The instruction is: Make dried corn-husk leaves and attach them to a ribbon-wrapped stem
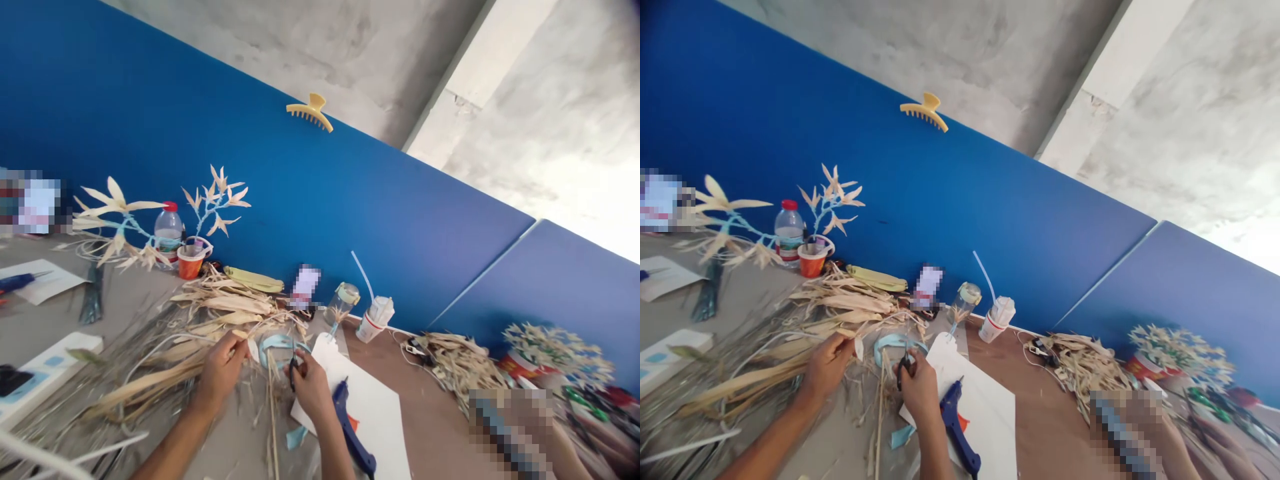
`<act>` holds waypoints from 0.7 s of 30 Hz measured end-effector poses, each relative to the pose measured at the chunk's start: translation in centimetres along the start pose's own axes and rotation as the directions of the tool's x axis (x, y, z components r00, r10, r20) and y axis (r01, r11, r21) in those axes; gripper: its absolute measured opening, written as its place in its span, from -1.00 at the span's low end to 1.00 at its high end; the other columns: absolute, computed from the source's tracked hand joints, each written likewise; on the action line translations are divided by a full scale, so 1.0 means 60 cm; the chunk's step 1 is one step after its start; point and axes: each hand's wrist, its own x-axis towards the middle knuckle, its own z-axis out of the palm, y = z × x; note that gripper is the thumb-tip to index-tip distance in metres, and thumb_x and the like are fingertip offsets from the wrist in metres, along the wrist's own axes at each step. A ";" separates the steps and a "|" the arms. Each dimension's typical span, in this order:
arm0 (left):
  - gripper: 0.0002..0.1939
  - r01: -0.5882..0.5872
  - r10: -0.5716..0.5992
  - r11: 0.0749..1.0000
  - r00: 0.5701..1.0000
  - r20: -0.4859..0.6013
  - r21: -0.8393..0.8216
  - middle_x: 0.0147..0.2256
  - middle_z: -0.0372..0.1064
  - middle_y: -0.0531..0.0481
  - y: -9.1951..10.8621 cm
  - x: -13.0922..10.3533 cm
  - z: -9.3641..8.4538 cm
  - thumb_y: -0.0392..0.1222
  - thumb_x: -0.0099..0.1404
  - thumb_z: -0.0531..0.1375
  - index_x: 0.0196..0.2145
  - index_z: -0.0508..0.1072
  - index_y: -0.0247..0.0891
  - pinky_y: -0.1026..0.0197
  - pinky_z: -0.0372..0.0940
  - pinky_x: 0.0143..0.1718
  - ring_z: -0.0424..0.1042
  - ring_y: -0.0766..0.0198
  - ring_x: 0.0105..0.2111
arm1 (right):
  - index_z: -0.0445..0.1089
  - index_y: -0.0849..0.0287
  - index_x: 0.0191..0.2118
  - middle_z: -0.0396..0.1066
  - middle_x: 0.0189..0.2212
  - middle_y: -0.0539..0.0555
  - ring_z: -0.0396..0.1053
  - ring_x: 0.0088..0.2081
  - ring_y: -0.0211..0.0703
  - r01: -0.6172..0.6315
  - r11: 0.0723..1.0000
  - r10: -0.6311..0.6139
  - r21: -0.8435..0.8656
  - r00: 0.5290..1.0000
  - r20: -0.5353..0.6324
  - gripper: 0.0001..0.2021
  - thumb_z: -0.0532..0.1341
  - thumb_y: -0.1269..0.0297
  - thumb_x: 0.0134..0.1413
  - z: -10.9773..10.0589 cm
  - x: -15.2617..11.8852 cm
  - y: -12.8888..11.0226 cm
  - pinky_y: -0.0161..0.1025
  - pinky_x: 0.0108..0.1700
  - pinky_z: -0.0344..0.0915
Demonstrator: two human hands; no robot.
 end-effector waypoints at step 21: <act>-0.82 0.012 -0.009 0.999 0.994 -0.111 0.031 -0.53 0.38 0.10 0.002 0.010 -0.009 -0.17 0.21 0.11 -0.50 0.43 -0.20 0.30 0.23 -0.42 0.35 0.29 -0.49 | 0.44 0.31 -0.20 0.32 -0.63 -0.02 0.15 -0.59 -0.35 -0.098 0.884 -0.244 0.457 0.737 0.630 -0.42 0.31 -0.18 -0.11 -0.027 -0.035 -0.025 -0.36 -0.48 0.02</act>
